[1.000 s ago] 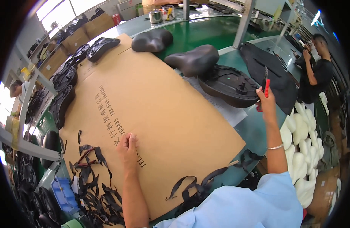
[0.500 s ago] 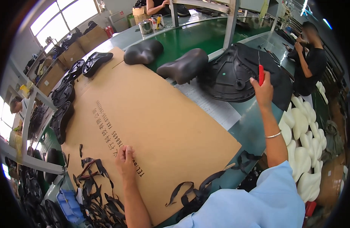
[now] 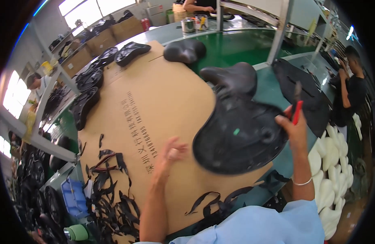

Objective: Trim excess material from the edges of bicycle seat cushions using a utility knife.

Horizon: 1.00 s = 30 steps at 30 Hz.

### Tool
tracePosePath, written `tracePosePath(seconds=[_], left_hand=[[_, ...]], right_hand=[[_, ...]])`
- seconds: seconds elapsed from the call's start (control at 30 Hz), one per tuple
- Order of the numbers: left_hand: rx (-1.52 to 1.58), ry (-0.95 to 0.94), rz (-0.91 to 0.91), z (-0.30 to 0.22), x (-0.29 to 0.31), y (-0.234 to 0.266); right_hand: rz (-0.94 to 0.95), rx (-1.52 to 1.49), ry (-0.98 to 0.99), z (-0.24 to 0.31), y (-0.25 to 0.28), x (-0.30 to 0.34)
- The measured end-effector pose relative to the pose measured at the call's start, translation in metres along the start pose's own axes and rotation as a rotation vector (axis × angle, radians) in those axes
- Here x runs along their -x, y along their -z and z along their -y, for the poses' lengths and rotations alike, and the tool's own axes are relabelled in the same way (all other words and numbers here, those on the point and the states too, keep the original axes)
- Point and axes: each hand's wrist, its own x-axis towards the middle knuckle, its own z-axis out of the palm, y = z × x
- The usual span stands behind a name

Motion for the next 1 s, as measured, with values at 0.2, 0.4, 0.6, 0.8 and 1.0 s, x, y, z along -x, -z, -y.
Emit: tracePosePath(seconds=[0.2, 0.4, 0.6, 0.8, 1.0], left_hand=[[0.164, 0.425, -0.039, -0.037, -0.006, 0.012], [0.253, 0.152, -0.57, -0.048, -0.075, 0.165], [0.087, -0.121, -1.027, -0.049, -0.109, 0.253], [-0.164, 0.211, -0.723, -0.006, -0.111, 0.138], [-0.67, -0.199, -0.702, 0.036, -0.1, 0.095]], right_hand=[[0.368, -0.154, -0.154, 0.006, -0.093, -0.008], [0.459, -0.348, -0.287, -0.022, -0.136, -0.022], [0.583, -0.309, -0.315, -0.05, -0.17, -0.04], [0.456, -0.531, -0.27, -0.066, -0.256, -0.12], [0.222, -0.758, -0.451, -0.103, -0.361, -0.225]])
